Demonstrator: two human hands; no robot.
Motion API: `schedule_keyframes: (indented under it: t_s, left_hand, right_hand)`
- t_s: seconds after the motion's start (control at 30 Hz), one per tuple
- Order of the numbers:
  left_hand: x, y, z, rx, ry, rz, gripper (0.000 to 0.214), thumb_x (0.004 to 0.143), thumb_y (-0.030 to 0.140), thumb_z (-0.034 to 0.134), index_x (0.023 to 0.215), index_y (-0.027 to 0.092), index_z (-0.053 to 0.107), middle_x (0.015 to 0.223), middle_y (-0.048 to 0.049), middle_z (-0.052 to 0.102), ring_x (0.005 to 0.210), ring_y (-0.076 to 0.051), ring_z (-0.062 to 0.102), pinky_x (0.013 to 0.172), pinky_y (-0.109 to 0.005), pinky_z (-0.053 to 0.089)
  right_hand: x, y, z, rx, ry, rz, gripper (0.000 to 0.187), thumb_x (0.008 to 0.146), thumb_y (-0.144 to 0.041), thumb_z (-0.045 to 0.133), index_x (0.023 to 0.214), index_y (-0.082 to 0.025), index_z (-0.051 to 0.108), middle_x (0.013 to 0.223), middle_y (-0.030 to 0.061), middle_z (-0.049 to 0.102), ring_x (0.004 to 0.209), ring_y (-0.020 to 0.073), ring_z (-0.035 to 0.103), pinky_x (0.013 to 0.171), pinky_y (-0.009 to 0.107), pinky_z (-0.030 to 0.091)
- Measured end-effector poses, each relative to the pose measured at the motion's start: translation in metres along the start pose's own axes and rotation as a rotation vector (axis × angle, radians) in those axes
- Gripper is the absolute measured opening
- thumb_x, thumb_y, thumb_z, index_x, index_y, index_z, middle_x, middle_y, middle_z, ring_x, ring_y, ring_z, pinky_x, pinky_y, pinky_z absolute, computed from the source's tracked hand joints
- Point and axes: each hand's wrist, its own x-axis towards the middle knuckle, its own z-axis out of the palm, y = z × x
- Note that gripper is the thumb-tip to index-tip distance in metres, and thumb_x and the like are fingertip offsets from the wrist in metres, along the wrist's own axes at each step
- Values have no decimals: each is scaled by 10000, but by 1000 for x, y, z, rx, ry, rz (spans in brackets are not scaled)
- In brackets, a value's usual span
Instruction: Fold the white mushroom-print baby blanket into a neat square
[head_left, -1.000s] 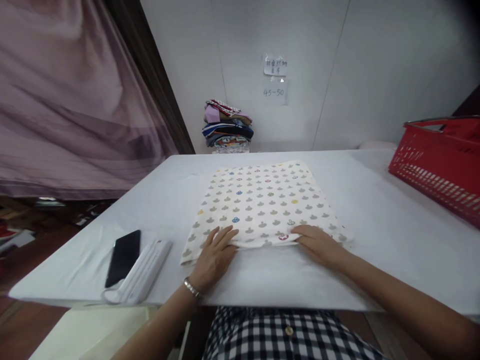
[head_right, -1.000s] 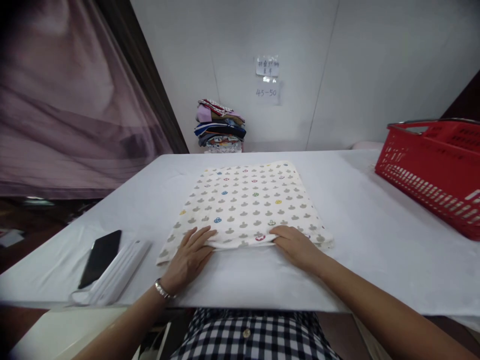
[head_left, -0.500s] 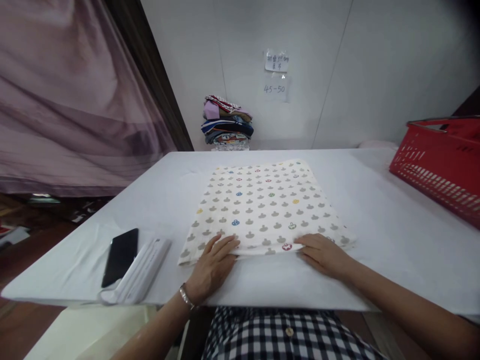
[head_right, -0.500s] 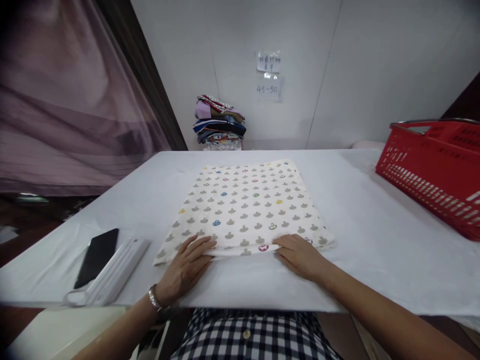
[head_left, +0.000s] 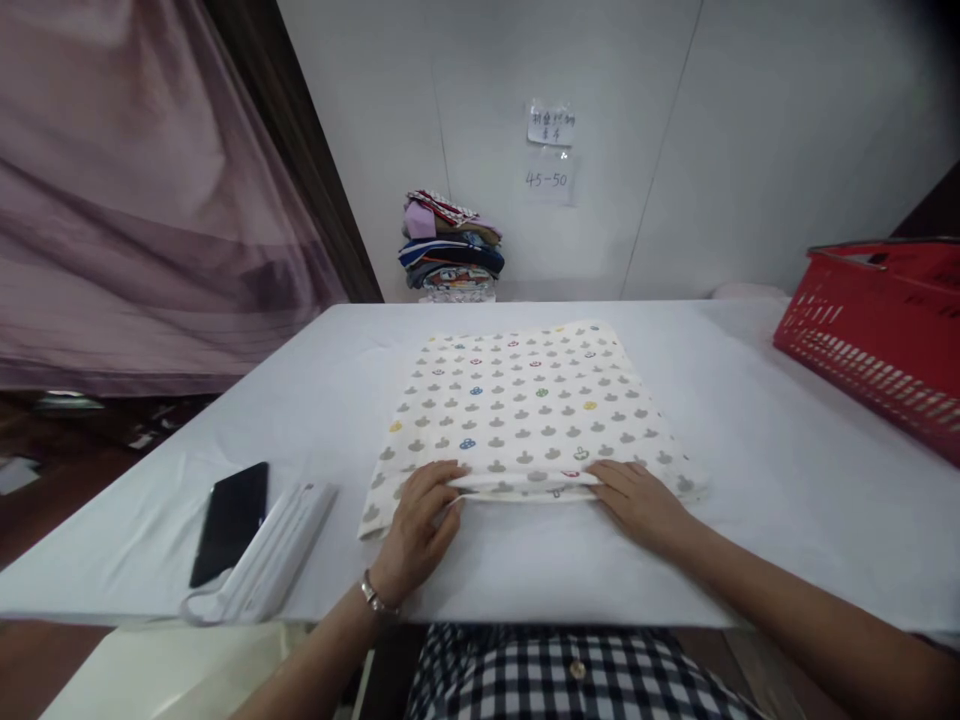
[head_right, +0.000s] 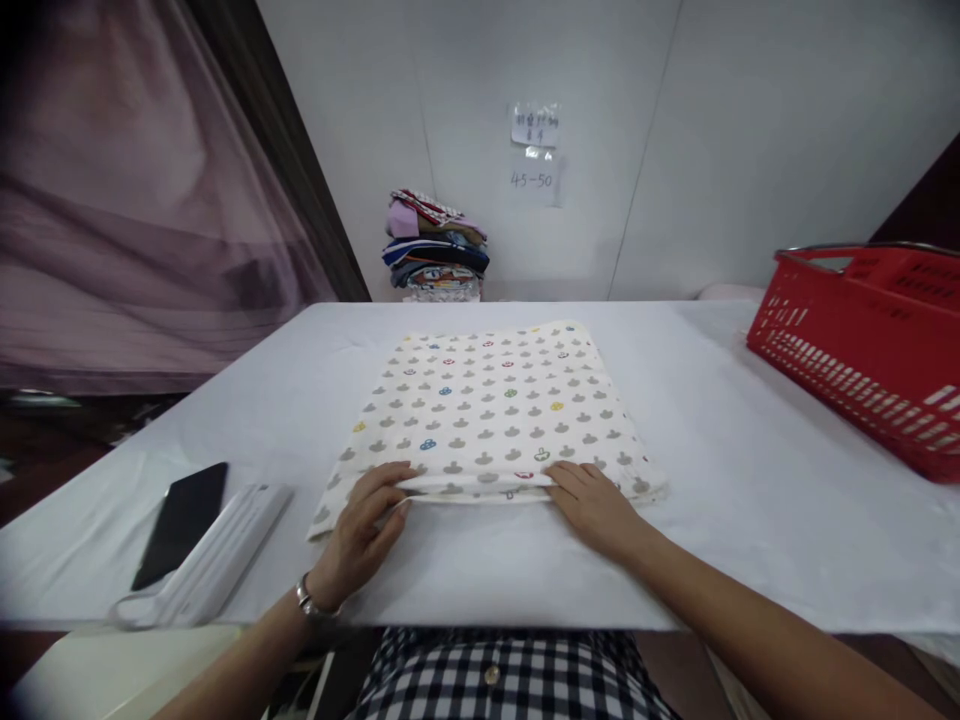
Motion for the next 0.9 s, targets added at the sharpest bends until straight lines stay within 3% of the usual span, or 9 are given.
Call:
schedule_keyframes:
  t_s: [0.17,0.3,0.43,0.53,0.63,0.77,0.9]
  left_hand:
    - [11,-4,-8,56,30,-10,77,828,127,483,847,193,517,1146,-68,547,1131,-193,459,967,-419,380]
    - [15,-7,-12,186,-117,90,80,848,152,469,878,189,533,1179,-73,554,1076,-183,504,910,-378,423]
    - [14,-6,-12,278,-65,171,85,849,161,483,888,178,557,1106,-72,602,978,-168,551,842,-343,453]
    - [11,-2,-11,320,-123,266,125,859,161,467,810,187,579,1006,-32,643,950,-154,567,886,-355,435]
    - [6,-1,-10,345,-134,281,156,862,166,464,776,197,590,1060,-11,639,1058,-168,531,967,-384,376]
    - [2,-1,-10,320,-199,343,230,885,168,402,749,211,583,1055,27,644,1092,-154,506,1003,-377,322]
    - [0,-3,-7,345,-184,260,164,872,178,441,787,205,579,1080,26,634,1130,-165,473,1042,-394,264]
  right_hand:
    - [6,14,-15,-14,99,-27,211,888,-131,417,936,-147,622,1172,94,574,1110,221,481,879,383,433]
    - [6,23,-21,-25,51,-47,243,893,-130,387,918,-164,626,1183,74,569,1089,209,495,888,382,445]
    - [-2,23,-16,-29,45,-13,250,902,-157,379,952,-179,623,1224,63,546,1121,209,475,910,379,432]
    - [-7,20,-15,18,20,-17,263,905,-162,367,944,-198,624,1188,40,572,1101,192,491,898,361,435]
    - [-10,16,-17,32,57,38,259,905,-170,371,971,-207,618,1194,45,569,1102,198,492,888,376,428]
    - [-15,13,-16,86,23,-39,267,915,-155,351,953,-187,613,1104,56,605,1029,184,519,847,358,436]
    - [-19,14,-13,62,-1,-15,231,909,-145,371,910,-159,602,1082,80,593,999,199,513,823,376,441]
